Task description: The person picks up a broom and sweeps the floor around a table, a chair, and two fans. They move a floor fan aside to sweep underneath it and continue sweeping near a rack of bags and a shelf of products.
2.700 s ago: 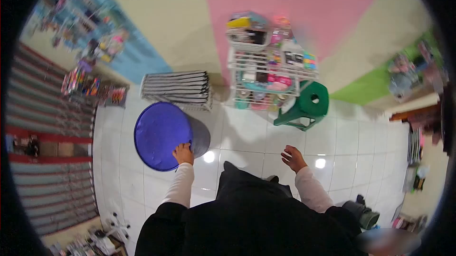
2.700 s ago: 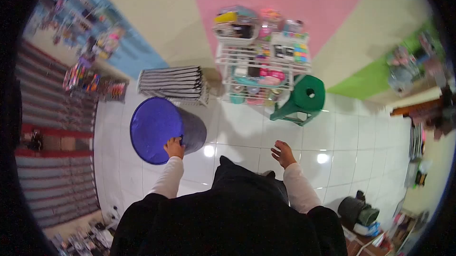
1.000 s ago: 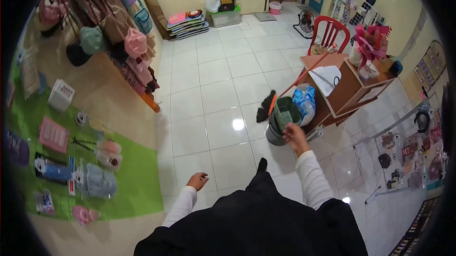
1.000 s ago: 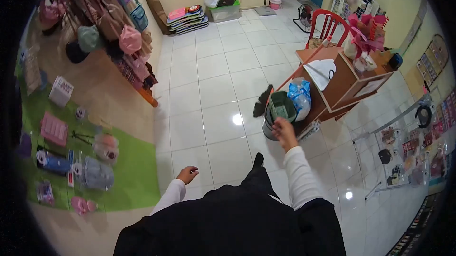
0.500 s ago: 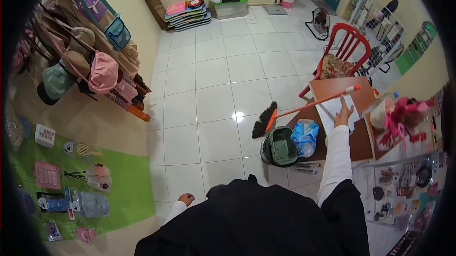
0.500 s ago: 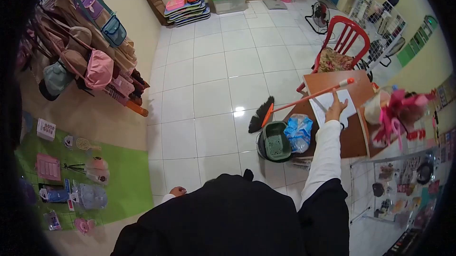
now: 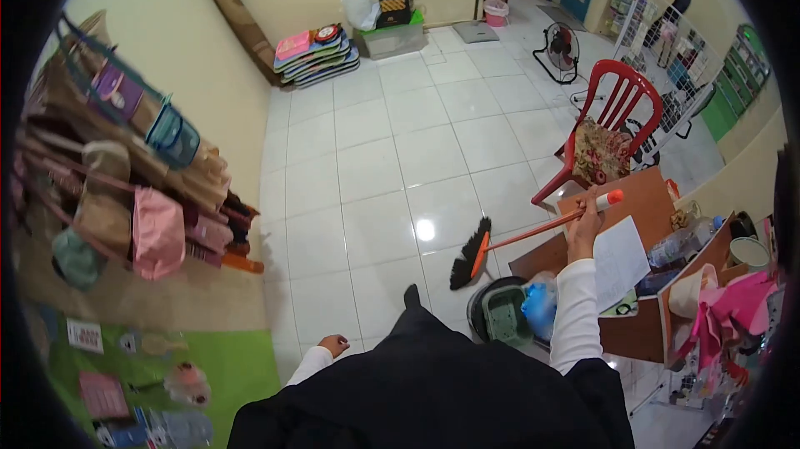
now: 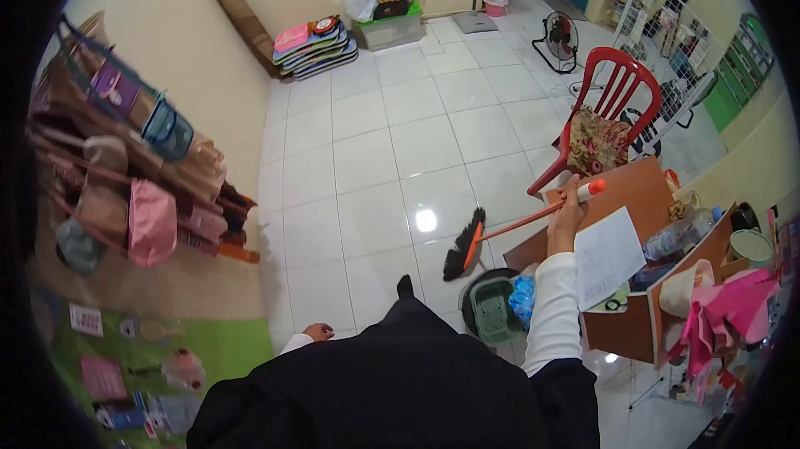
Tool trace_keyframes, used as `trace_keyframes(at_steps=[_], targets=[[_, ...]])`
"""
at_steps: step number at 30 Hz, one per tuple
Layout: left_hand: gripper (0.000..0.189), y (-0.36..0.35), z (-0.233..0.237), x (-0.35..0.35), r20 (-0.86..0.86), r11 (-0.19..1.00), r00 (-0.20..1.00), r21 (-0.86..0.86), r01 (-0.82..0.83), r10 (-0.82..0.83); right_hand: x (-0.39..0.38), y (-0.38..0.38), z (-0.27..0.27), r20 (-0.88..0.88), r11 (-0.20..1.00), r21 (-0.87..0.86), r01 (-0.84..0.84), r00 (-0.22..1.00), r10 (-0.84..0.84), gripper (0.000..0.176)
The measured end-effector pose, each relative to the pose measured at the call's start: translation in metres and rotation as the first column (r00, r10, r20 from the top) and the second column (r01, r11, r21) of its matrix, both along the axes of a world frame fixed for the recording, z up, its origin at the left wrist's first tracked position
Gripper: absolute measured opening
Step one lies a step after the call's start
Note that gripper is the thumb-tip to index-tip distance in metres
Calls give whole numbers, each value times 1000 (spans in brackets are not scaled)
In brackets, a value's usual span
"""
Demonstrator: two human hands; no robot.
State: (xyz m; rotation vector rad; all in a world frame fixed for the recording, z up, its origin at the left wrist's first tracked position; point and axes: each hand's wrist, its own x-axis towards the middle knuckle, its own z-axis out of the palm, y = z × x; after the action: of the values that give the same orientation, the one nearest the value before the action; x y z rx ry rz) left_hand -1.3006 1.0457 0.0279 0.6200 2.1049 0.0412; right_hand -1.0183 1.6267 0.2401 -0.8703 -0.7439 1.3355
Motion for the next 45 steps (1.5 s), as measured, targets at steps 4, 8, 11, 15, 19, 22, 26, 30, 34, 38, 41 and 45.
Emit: trace_keyframes(at_steps=[4,8,11,15,19,22,26,30,34,38,41,45], targets=[[36,78,7,-87,-39,974,977,79,210,-208,-59,1,62,29,996,81,25,999,-27,22],[26,192,39,-165,-131,887,930,278,368,-345,-107,1,111,77,994,109,5,997,-13,20],[22,287,92,-187,-156,813,934,461,357,-322,-137,8,131,57,986,128,109,991,-117,21],[19,397,131,-190,-178,598,905,699,393,-386,-167,28,146,45,989,148,-25,999,19,18],[28,497,165,-175,-242,417,839,780,467,-487,-200,61,154,19,921,292,-259,964,265,18],[52,566,184,-165,-306,278,808,828,487,-504,-226,93,155,47,820,361,-444,887,460,15],[72,653,192,-169,-347,253,828,837,485,-441,-246,169,165,177,482,431,-763,595,784,30],[70,718,189,-179,-323,301,828,820,487,-459,-279,227,171,1,750,266,-606,778,628,34],[62,763,188,-193,-269,315,862,850,422,-429,-292,290,163,26,524,380,-762,575,818,33],[52,802,185,-207,-147,403,880,846,348,-451,-301,338,163,-126,597,300,-744,590,798,31],[39,841,176,-221,80,589,848,753,293,-524,-315,381,147,-140,517,323,-793,500,854,31],[24,904,146,-234,306,645,750,736,204,-587,-333,470,130,-82,205,467,-860,189,979,29]])
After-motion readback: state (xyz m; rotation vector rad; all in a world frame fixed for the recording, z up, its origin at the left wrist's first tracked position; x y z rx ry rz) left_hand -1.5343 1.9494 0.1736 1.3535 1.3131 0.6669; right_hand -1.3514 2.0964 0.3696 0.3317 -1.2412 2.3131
